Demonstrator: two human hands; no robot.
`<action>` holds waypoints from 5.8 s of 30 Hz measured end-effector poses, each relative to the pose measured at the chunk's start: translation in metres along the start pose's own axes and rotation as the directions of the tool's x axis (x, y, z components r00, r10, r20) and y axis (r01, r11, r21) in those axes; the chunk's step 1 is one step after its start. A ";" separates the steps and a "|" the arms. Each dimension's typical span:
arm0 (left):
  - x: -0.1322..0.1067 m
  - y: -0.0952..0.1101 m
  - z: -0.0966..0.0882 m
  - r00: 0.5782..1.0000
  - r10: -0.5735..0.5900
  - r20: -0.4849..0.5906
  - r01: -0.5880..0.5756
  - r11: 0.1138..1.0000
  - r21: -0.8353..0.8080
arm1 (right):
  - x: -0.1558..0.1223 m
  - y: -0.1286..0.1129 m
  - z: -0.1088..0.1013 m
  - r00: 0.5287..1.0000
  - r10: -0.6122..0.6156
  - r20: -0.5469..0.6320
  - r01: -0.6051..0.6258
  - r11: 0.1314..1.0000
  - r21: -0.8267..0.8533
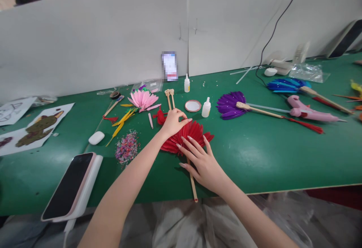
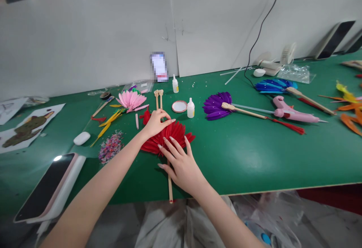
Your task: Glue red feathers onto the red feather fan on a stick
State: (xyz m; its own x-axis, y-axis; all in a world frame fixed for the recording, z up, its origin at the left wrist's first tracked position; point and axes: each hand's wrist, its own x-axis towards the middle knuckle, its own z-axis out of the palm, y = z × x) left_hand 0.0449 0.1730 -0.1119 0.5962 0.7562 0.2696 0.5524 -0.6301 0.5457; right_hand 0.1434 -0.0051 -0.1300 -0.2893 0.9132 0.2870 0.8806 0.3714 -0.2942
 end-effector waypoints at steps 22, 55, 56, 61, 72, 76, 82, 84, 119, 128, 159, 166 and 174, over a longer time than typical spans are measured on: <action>-0.007 -0.018 -0.022 0.981 -0.102 -0.165 0.100 0.995 -0.024 | 0.000 -0.001 -0.002 1.000 0.008 0.012 -0.008 1.000 0.001; -0.027 -0.069 -0.040 0.907 -0.136 -0.398 0.250 0.936 0.249 | -0.001 -0.001 -0.003 0.999 -0.006 0.051 0.005 1.000 0.020; -0.027 -0.071 -0.042 0.902 -0.149 -0.405 0.268 0.929 0.256 | -0.001 -0.001 -0.002 0.998 -0.005 0.056 0.004 1.000 0.019; -0.031 -0.071 -0.036 0.933 -0.195 -0.302 0.282 0.918 0.278 | -0.002 0.000 -0.001 0.998 -0.015 0.059 0.015 1.000 0.002; -0.030 -0.065 -0.030 0.903 -0.340 -0.262 0.347 0.938 -0.021 | -0.001 -0.001 -0.003 0.998 -0.007 0.062 0.007 1.000 -0.008; -0.030 -0.067 -0.034 0.872 -0.398 -0.286 0.377 0.917 -0.130 | -0.001 -0.002 -0.004 0.999 -0.004 0.035 0.004 1.000 0.002; -0.028 -0.057 -0.050 0.792 -0.530 -0.305 0.304 0.774 -0.556 | -0.004 0.003 -0.011 0.968 0.060 -0.243 -0.019 0.985 0.171; -0.028 -0.047 -0.055 0.796 -0.544 -0.265 0.252 0.696 -0.672 | 0.004 0.008 -0.020 0.934 0.150 -0.324 -0.051 0.954 0.294; -0.045 0.024 -0.033 0.978 -0.170 -0.119 0.118 0.927 -0.356 | 0.087 0.047 -0.031 0.922 0.386 -0.034 -0.125 0.379 0.917; -0.046 0.023 -0.034 0.974 -0.150 -0.168 0.088 0.939 -0.332 | 0.088 0.044 -0.030 0.921 0.389 0.024 -0.140 0.274 0.952; -0.050 0.042 -0.035 0.976 -0.166 0.142 0.218 0.753 -0.620 | 0.083 0.029 -0.028 0.881 0.473 -0.029 -0.109 0.261 0.959; -0.056 0.050 -0.038 0.942 -0.183 0.280 0.331 0.636 -0.697 | 0.077 0.020 -0.035 0.857 0.509 -0.075 -0.068 0.256 0.964; -0.052 0.048 -0.036 0.942 -0.293 0.164 0.302 0.525 -0.795 | 0.082 0.024 -0.039 0.927 0.374 0.023 -0.002 -0.057 0.998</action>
State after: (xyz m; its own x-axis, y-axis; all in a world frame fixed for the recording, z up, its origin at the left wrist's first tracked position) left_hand 0.0198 0.1097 -0.0714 0.4952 0.8680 -0.0363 0.0072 0.0377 0.9993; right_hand 0.1558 0.0722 -0.0786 0.0523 0.9894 0.1354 -0.4242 0.1448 -0.8939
